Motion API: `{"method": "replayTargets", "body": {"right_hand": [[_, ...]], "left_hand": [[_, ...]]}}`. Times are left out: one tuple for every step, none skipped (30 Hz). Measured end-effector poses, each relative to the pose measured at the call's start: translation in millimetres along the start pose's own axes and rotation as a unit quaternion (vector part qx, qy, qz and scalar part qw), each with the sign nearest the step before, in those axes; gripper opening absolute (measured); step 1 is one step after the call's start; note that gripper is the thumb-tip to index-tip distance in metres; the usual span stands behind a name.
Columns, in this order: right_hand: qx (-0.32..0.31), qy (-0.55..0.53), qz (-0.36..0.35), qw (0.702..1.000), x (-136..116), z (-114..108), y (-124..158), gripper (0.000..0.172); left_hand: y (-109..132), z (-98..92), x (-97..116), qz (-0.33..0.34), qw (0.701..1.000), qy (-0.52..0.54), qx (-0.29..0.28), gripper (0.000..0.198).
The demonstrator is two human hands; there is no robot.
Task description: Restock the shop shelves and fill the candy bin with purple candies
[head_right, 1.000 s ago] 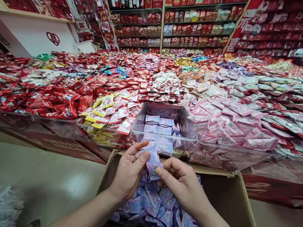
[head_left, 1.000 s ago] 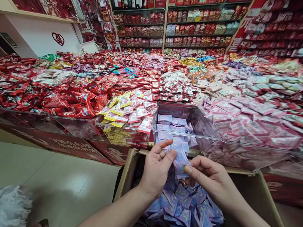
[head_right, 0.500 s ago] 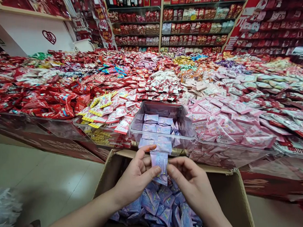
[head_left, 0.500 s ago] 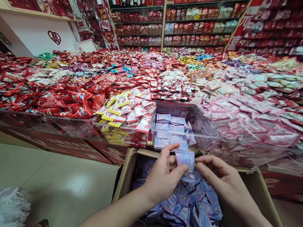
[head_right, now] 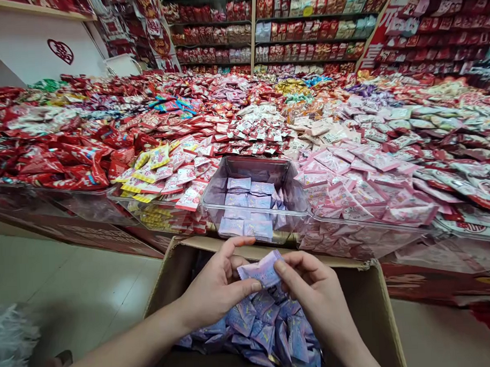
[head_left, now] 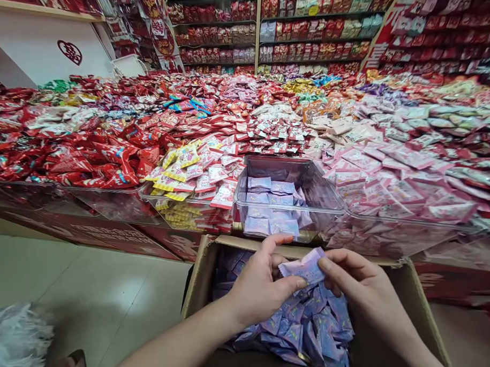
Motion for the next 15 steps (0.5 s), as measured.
{"method": "replayTargets", "body": {"right_hand": [[-0.012,0.027,-0.02,0.999,-1.5,-4.5,1.1,0.027],[-0.026,0.063,-0.051,0.996,-6.5,-9.2,2.0,0.028],[-0.035,0.104,-0.095,0.989,-15.9,-14.4,2.5,0.029],[-0.032,0.147,-0.148,0.977,-29.7,-19.8,2.3,0.027],[-0.01,0.188,-0.204,0.961,-47.5,-25.5,0.8,0.025],[0.026,0.225,-0.259,0.939,-68.4,-30.1,-2.1,0.023],[0.066,0.257,-0.31,0.913,-90.7,-32.1,-6.5,0.022],[0.108,0.288,-0.342,0.888,-111.9,-31.0,-13.8,0.021],[0.124,0.328,-0.369,0.861,-130.5,-23.9,-23.7,0.021],[0.121,0.373,-0.388,0.834,-145.1,-11.8,-36.4,0.02],[0.112,0.415,-0.39,0.815,-154.6,3.0,-52.2,0.018],[0.085,0.461,-0.376,0.799,-158.0,20.3,-69.7,0.019],[0.049,0.506,-0.35,0.787,-155.7,38.5,-87.6,0.03],[-0.007,0.55,-0.333,0.766,-148.8,57.9,-103.0,0.04],[-0.059,0.595,-0.303,0.742,-137.8,74.8,-116.2,0.042]], "left_hand": [[0.8,0.3,-1.8,0.003,1.0,-0.023,-0.005,0.06],[1.7,0.9,-3.1,0.009,0.999,-0.045,-0.014,0.061],[2.6,2.0,-3.8,0.017,0.997,-0.065,-0.025,0.06],[3.5,3.2,-4.0,0.027,0.995,-0.084,-0.037,0.059],[4.2,4.3,-3.7,0.037,0.993,-0.101,-0.046,0.057],[4.7,5.1,-2.9,0.049,0.99,-0.119,-0.052,0.054],[5.0,5.7,-1.9,0.06,0.987,-0.138,-0.054,0.049],[5.4,6.1,-1.0,0.071,0.983,-0.159,-0.055,0.044],[5.8,6.7,-0.4,0.081,0.979,-0.179,-0.057,0.038],[6.5,7.5,0.0,0.089,0.974,-0.197,-0.063,0.033],[7.3,8.4,0.2,0.098,0.97,-0.211,-0.069,0.029],[8.3,9.3,0.3,0.107,0.966,-0.225,-0.076,0.027],[9.4,9.9,0.4,0.115,0.961,-0.236,-0.081,0.025],[10.6,10.2,0.6,0.124,0.958,-0.246,-0.084,0.025],[11.8,10.2,1.0,0.132,0.954,-0.256,-0.086,0.024]]}}
Point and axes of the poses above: each hand's wrist, its own y-axis away from the middle knuckle, its own z-axis out of the palm, x = y × z, the point moved 5 cm from there along -y, towards the middle knuckle, and after that the axes turned 13 degrees about x, right-handed, at the moved point
